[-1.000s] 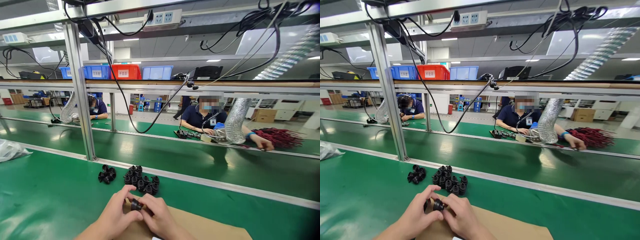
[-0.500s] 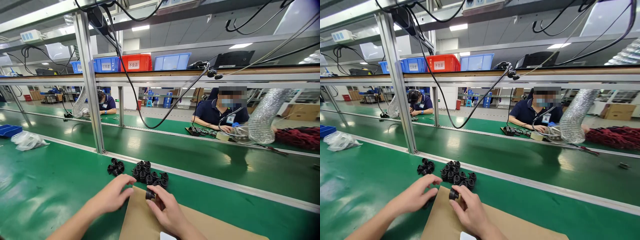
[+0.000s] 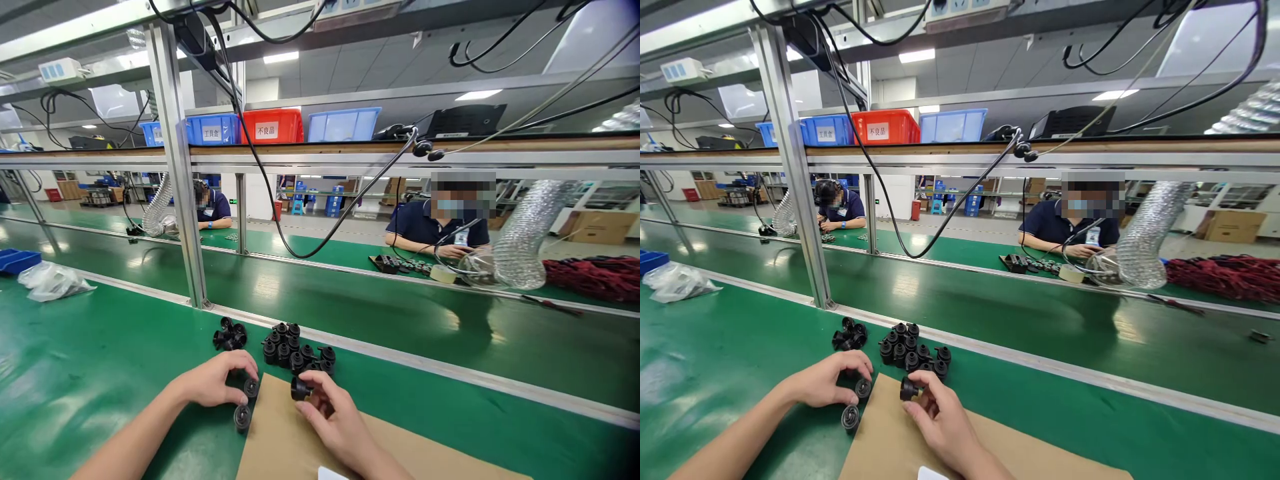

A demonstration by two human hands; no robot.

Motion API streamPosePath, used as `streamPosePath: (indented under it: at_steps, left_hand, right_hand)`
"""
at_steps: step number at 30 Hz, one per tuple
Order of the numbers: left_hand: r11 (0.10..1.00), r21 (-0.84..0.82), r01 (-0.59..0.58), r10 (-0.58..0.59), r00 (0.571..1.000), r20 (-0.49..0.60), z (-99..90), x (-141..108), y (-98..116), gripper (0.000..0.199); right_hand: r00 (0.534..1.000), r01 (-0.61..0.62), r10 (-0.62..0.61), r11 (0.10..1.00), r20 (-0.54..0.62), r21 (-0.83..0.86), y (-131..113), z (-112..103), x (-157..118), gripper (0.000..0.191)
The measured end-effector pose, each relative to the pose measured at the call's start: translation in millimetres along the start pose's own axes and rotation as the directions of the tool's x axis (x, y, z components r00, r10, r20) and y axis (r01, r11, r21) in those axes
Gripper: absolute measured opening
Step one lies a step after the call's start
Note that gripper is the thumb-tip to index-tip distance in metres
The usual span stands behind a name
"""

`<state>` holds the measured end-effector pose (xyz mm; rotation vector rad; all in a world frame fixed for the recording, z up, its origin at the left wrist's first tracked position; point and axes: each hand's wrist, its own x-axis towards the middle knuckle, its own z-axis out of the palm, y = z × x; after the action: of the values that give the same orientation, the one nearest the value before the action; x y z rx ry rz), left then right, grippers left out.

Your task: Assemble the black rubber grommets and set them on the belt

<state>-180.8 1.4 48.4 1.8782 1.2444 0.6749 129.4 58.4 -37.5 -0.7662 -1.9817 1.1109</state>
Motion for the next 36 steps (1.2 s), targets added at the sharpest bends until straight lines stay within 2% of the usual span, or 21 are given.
streamPosePath:
  at_steps: [4, 10, 14, 19, 25, 36]
  left_hand:
    - [0.989, -0.146, -0.03, 0.009, 0.99, -0.139, 8.2, -2, 11, 0.031]
    - [0.965, -0.257, -0.048, -0.027, 0.959, -0.282, 53.1, 5, 31, 0.028]
    - [0.96, -0.276, -0.047, -0.045, 0.947, -0.319, 73.8, 9, 36, 0.027]
    - [0.973, -0.222, -0.064, -0.015, 0.942, -0.334, 78.6, 10, 36, 0.03]
    - [0.989, -0.137, -0.05, -0.002, 0.935, -0.354, 79.4, 12, 39, 0.031]
    - [0.987, -0.156, -0.024, -0.042, 0.914, -0.404, 85.1, 12, 28, 0.034]
  right_hand:
    - [0.998, 0.044, -0.042, 0.998, -0.036, 0.052, 3, 0, 0, 0.033]
    - [0.973, 0.196, -0.196, 0.981, -0.122, -0.012, 2, 2, -1, 0.031]
    - [0.942, 0.301, -0.305, 0.952, -0.141, -0.049, -4, 2, -1, 0.029]
    - [0.926, 0.361, -0.365, 0.931, -0.098, -0.058, -6, 4, 0, 0.033]
    - [0.925, 0.374, -0.376, 0.926, -0.056, -0.05, -4, 7, 1, 0.036]
    - [0.915, 0.397, -0.4, 0.916, -0.052, -0.055, -4, 7, 1, 0.036]
